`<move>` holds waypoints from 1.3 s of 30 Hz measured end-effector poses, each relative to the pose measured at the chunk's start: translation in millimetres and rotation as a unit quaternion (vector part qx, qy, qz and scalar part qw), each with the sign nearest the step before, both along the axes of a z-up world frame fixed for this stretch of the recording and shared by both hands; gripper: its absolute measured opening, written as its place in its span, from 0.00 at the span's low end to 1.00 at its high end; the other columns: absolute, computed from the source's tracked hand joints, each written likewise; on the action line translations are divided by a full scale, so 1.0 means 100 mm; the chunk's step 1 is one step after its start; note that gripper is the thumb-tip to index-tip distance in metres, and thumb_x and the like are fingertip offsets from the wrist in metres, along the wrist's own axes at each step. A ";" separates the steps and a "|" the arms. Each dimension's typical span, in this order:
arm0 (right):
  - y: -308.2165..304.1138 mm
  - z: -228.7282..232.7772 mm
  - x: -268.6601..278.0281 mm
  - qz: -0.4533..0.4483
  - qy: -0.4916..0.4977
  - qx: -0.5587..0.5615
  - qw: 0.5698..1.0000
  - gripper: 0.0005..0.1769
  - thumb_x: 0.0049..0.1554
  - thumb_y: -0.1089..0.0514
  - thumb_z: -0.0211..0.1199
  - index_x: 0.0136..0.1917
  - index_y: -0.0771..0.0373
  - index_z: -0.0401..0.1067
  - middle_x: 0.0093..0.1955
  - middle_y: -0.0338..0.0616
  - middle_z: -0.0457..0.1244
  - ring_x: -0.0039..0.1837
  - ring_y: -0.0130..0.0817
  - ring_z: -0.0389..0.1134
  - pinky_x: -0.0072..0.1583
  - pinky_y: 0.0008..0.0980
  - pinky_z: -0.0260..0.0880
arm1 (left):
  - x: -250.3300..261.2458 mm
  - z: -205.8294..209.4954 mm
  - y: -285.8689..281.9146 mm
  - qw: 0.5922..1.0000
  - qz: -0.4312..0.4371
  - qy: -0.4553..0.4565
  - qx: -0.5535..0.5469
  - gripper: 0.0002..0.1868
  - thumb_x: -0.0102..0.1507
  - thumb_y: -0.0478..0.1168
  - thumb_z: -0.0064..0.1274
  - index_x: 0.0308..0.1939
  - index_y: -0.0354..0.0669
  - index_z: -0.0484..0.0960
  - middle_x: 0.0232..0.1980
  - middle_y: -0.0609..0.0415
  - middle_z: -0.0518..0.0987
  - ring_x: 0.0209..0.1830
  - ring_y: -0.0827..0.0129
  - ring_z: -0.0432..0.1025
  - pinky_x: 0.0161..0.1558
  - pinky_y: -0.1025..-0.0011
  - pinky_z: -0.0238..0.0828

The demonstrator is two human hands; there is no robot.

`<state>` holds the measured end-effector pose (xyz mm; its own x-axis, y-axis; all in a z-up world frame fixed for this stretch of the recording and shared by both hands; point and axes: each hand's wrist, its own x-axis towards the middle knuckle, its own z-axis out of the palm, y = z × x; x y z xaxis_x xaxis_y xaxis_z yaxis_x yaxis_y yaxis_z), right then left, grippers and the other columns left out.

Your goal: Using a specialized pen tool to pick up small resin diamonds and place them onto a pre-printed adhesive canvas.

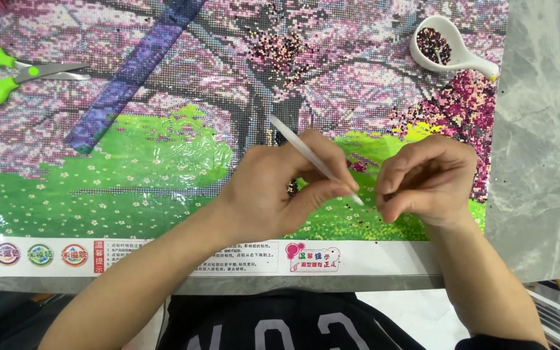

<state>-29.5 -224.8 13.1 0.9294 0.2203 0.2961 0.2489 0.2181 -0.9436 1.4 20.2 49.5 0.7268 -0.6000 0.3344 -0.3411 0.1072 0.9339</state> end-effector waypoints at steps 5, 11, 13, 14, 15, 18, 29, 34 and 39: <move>-0.03 0.00 -0.04 0.038 0.006 0.060 0.997 0.27 0.35 0.63 0.77 0.46 0.66 0.68 0.36 0.48 0.66 0.37 0.35 0.73 0.37 0.27 0.81 | -0.03 0.02 0.00 0.959 -0.053 0.239 -0.145 0.07 0.67 0.39 0.48 0.45 0.43 0.67 0.42 0.48 0.80 0.43 0.64 0.80 0.44 0.74 0.82; -0.06 0.04 -0.07 0.063 0.013 0.070 0.995 0.27 0.34 0.66 0.77 0.47 0.66 0.71 0.38 0.50 0.68 0.39 0.39 0.76 0.39 0.28 0.85 | -0.02 -0.08 -0.01 0.914 -0.110 0.327 -0.213 0.07 0.68 0.35 0.46 0.46 0.41 0.64 0.46 0.40 0.80 0.45 0.56 0.79 0.41 0.73 0.81; -0.06 0.04 -0.09 0.068 0.015 0.067 0.995 0.27 0.35 0.66 0.77 0.48 0.66 0.71 0.39 0.51 0.68 0.40 0.39 0.76 0.39 0.28 0.85 | -0.03 -0.09 -0.02 0.907 -0.122 0.336 -0.222 0.07 0.69 0.34 0.46 0.46 0.41 0.64 0.46 0.39 0.80 0.46 0.55 0.79 0.42 0.73 0.81; -0.06 0.04 -0.10 0.069 0.020 0.069 0.995 0.27 0.35 0.67 0.77 0.48 0.66 0.71 0.39 0.51 0.68 0.41 0.38 0.76 0.40 0.29 0.85 | -0.03 -0.09 -0.02 0.909 -0.120 0.330 -0.224 0.06 0.69 0.33 0.46 0.46 0.40 0.64 0.47 0.39 0.80 0.46 0.55 0.79 0.43 0.72 0.82; -0.06 0.03 -0.11 0.070 0.026 0.071 0.995 0.28 0.34 0.67 0.77 0.48 0.66 0.70 0.39 0.51 0.69 0.43 0.37 0.76 0.42 0.29 0.85 | -0.04 -0.08 -0.02 0.911 -0.118 0.324 -0.225 0.06 0.69 0.31 0.46 0.46 0.40 0.65 0.48 0.38 0.79 0.46 0.55 0.79 0.45 0.72 0.82; -0.02 0.06 -0.07 0.070 0.005 0.042 0.997 0.28 0.34 0.66 0.78 0.48 0.65 0.71 0.40 0.54 0.69 0.40 0.35 0.75 0.39 0.26 0.84 | -0.12 -0.02 -0.05 0.924 -0.103 0.293 -0.224 0.05 0.69 0.30 0.44 0.45 0.39 0.64 0.48 0.38 0.79 0.49 0.57 0.78 0.49 0.74 0.80; 0.02 0.08 -0.04 0.070 -0.037 -0.025 0.997 0.29 0.34 0.59 0.79 0.47 0.66 0.70 0.36 0.48 0.69 0.36 0.30 0.75 0.40 0.21 0.78 | -0.15 0.02 -0.04 0.978 -0.065 0.133 -0.148 0.03 0.69 0.33 0.45 0.45 0.40 0.69 0.49 0.47 0.78 0.54 0.59 0.78 0.57 0.69 0.80; 0.04 0.09 -0.02 0.079 -0.045 -0.034 0.995 0.28 0.35 0.58 0.78 0.47 0.66 0.70 0.34 0.48 0.69 0.35 0.31 0.76 0.42 0.22 0.79 | -0.13 0.05 -0.04 0.975 -0.085 0.149 -0.142 0.03 0.69 0.32 0.44 0.45 0.39 0.67 0.49 0.46 0.79 0.56 0.58 0.78 0.57 0.68 0.82; 0.05 0.11 -0.01 0.098 -0.044 -0.018 0.994 0.27 0.36 0.59 0.78 0.48 0.66 0.69 0.35 0.48 0.70 0.37 0.31 0.76 0.43 0.23 0.80 | -0.10 0.06 -0.04 0.955 -0.117 0.216 -0.163 0.04 0.68 0.32 0.43 0.44 0.38 0.65 0.49 0.41 0.79 0.50 0.53 0.79 0.54 0.63 0.84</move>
